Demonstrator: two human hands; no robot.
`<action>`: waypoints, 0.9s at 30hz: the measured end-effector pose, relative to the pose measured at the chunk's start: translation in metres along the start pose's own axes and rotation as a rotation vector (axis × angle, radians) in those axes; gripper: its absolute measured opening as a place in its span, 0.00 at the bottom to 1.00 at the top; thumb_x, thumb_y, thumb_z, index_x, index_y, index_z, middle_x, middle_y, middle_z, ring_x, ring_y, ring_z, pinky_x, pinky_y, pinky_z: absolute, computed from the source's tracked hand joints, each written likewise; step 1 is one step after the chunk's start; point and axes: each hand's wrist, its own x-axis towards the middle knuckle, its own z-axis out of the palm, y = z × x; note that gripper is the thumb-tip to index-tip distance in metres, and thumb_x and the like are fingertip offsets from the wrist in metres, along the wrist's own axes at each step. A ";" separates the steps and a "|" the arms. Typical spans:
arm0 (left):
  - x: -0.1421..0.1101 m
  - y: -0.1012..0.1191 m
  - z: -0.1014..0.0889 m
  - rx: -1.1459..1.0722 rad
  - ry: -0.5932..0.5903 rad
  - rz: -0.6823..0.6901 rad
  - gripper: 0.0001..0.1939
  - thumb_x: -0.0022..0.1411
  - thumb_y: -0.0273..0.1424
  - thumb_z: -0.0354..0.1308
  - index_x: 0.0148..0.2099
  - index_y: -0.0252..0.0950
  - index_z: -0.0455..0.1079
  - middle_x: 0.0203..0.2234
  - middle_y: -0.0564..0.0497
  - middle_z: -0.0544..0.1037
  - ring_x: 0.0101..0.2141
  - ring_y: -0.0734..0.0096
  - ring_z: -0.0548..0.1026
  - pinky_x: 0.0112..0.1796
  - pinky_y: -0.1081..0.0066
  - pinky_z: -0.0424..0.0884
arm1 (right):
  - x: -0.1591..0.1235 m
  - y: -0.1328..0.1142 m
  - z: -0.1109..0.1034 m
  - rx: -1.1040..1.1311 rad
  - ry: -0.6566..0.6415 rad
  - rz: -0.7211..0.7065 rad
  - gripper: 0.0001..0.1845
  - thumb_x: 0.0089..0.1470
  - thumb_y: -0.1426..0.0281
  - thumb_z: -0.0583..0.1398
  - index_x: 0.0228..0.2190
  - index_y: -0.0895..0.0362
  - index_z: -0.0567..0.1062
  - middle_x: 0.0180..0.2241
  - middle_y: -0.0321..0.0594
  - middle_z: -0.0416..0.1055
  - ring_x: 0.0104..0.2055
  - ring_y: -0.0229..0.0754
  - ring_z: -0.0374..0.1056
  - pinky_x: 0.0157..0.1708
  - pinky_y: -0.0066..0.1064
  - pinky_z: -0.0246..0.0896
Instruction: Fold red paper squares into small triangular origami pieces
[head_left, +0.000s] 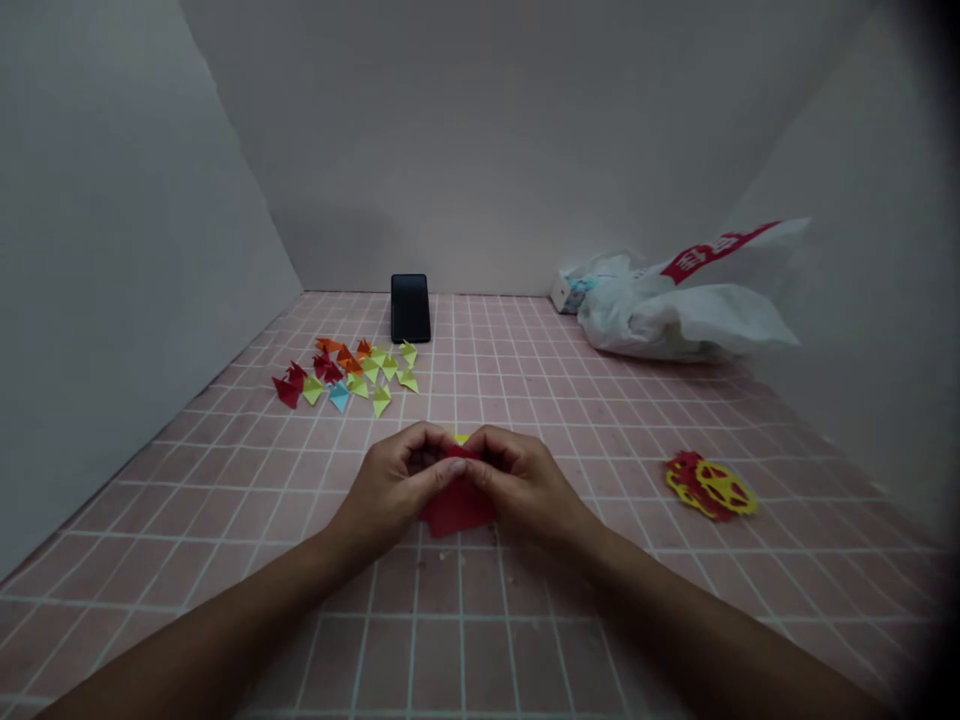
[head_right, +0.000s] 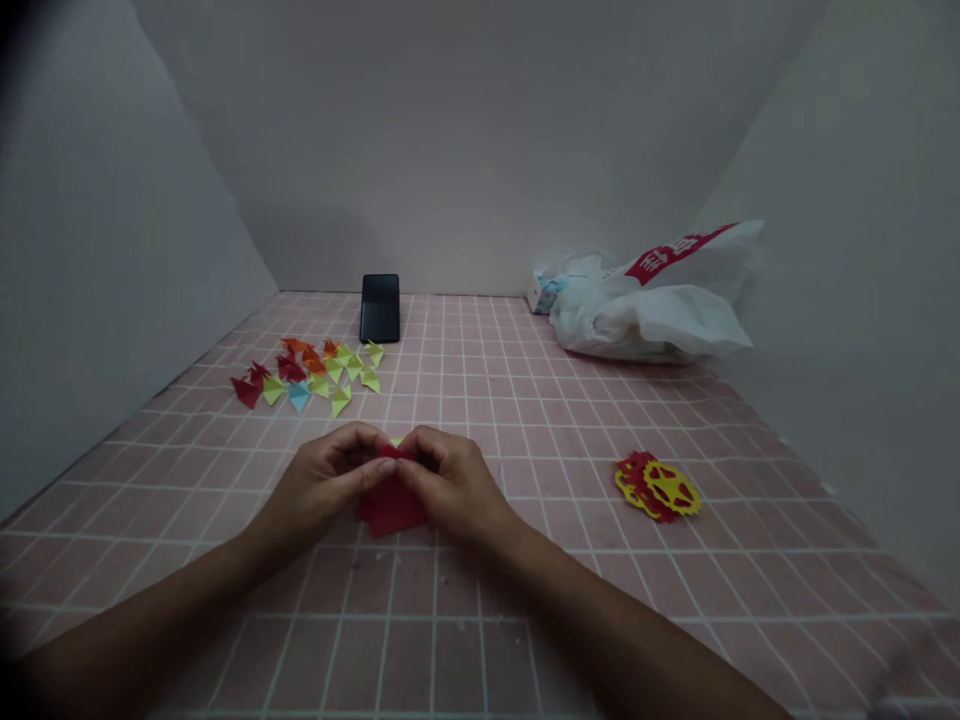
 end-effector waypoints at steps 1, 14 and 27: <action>0.000 0.000 0.000 0.007 0.015 0.010 0.08 0.57 0.34 0.64 0.34 0.35 0.73 0.27 0.54 0.74 0.28 0.74 0.70 0.31 0.74 0.67 | 0.000 0.000 0.001 0.001 0.006 -0.013 0.07 0.54 0.67 0.61 0.28 0.57 0.72 0.26 0.34 0.68 0.28 0.35 0.61 0.28 0.27 0.57; -0.002 -0.001 0.002 0.017 0.184 0.070 0.02 0.55 0.29 0.65 0.33 0.38 0.75 0.26 0.54 0.73 0.29 0.73 0.70 0.31 0.74 0.67 | -0.004 0.000 0.000 -0.225 0.152 -0.266 0.04 0.57 0.75 0.59 0.34 0.55 0.73 0.33 0.38 0.71 0.35 0.39 0.67 0.35 0.32 0.61; -0.004 0.005 0.003 -0.011 0.238 0.098 0.01 0.55 0.27 0.64 0.33 0.36 0.76 0.28 0.53 0.78 0.30 0.73 0.75 0.34 0.74 0.72 | -0.006 -0.001 -0.002 -0.121 0.121 -0.268 0.03 0.61 0.70 0.59 0.37 0.55 0.73 0.32 0.37 0.69 0.31 0.37 0.67 0.32 0.31 0.64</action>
